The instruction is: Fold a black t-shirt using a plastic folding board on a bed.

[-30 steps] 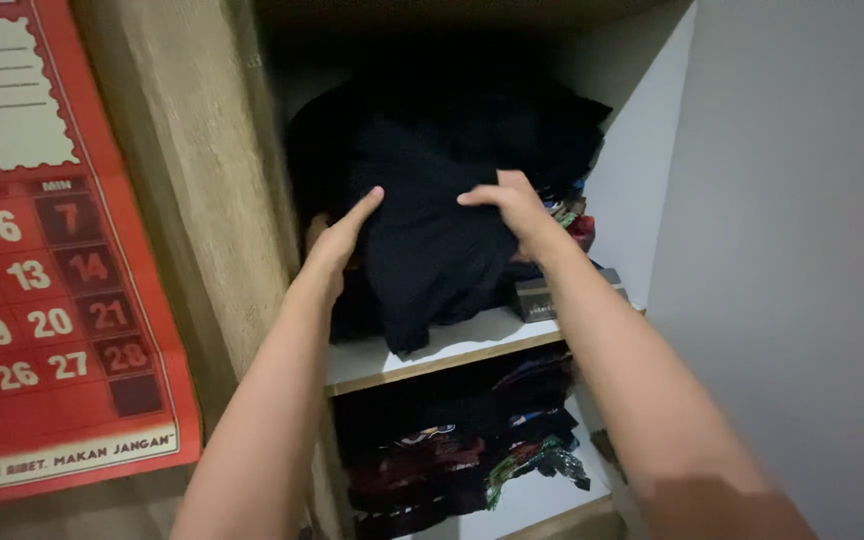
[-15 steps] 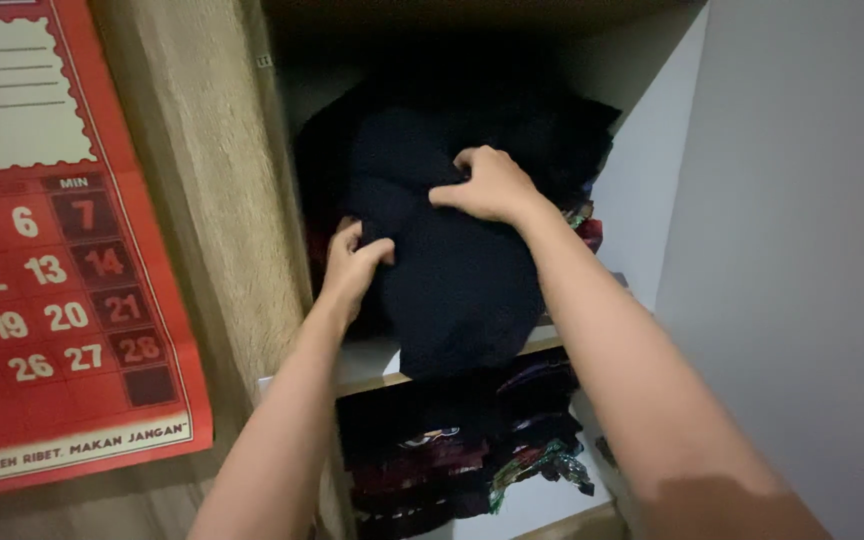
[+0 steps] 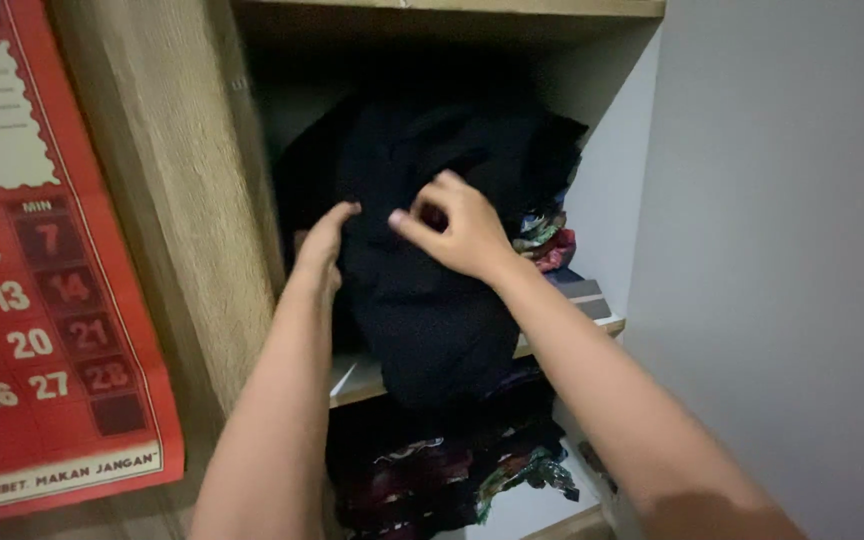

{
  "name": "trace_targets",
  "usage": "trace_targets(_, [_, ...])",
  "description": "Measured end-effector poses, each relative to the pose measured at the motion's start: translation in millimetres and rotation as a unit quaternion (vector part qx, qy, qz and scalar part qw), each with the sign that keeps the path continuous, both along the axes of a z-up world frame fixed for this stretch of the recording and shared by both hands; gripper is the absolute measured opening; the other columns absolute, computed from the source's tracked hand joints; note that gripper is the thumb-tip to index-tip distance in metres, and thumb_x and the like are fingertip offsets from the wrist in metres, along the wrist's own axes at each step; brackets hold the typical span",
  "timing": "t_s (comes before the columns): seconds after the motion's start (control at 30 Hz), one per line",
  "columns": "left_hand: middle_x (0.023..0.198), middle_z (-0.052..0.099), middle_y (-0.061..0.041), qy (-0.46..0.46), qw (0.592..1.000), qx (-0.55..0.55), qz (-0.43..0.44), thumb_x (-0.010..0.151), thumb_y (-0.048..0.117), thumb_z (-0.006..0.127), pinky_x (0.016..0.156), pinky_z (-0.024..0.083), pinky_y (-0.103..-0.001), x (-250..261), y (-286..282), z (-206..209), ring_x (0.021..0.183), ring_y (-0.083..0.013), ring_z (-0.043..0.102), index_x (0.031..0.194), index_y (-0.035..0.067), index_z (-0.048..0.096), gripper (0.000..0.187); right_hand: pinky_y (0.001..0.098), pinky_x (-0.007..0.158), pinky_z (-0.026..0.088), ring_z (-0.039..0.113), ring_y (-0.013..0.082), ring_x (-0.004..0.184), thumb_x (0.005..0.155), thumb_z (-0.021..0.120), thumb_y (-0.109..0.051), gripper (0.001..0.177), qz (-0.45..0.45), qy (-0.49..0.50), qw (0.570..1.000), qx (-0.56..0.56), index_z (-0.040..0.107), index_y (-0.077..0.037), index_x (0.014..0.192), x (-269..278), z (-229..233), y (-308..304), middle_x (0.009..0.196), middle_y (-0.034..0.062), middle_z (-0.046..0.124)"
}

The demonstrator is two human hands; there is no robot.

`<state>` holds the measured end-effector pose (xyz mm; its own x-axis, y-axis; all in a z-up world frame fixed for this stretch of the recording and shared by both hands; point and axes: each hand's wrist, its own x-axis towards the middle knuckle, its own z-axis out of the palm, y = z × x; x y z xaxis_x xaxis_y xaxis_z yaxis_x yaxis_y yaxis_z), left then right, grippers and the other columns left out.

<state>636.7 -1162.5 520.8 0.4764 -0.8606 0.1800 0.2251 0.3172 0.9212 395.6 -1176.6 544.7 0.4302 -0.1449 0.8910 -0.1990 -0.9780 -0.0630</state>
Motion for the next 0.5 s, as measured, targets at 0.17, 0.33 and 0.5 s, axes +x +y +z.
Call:
trace_targets(0.17, [0.126,0.070,-0.018,0.048,0.996,-0.070,-0.024,0.074,0.035,0.076,0.096,0.054,-0.042,-23,23,-25,0.109,-0.0337,0.067,0.128,-0.001,0.065,0.066,0.0574,0.114,0.033,0.038,0.0365,0.141,0.088,0.075,-0.057,0.068,-0.116,-0.111,0.986,0.054,0.056,-0.013,0.136,6,-7,-34,0.147,0.0178,0.046])
trace_targets(0.33, [0.126,0.071,-0.019,0.070,0.992,-0.105,-0.031,0.069,0.034,0.079,0.095,0.056,-0.037,-38,38,-37,0.109,-0.0319,0.069,0.124,-0.003,0.067,0.067,0.0775,0.115,0.004,0.001,0.0473,0.155,0.081,0.078,-0.060,0.095,-0.127,-0.099,0.982,0.096,0.035,-0.027,0.158,11,-18,-51,0.168,0.0220,0.015])
trace_targets(0.5, [0.132,0.064,-0.025,0.026,0.982,-0.063,0.178,0.064,0.044,0.088,0.101,0.057,-0.041,-62,55,-15,0.118,-0.0338,0.068,0.143,-0.010,0.041,0.106,0.0814,0.114,0.006,0.001,0.0459,0.158,0.074,0.081,-0.051,0.099,-0.131,-0.025,0.988,0.083,0.035,-0.036,0.160,6,-10,-61,0.172,0.0157,0.014])
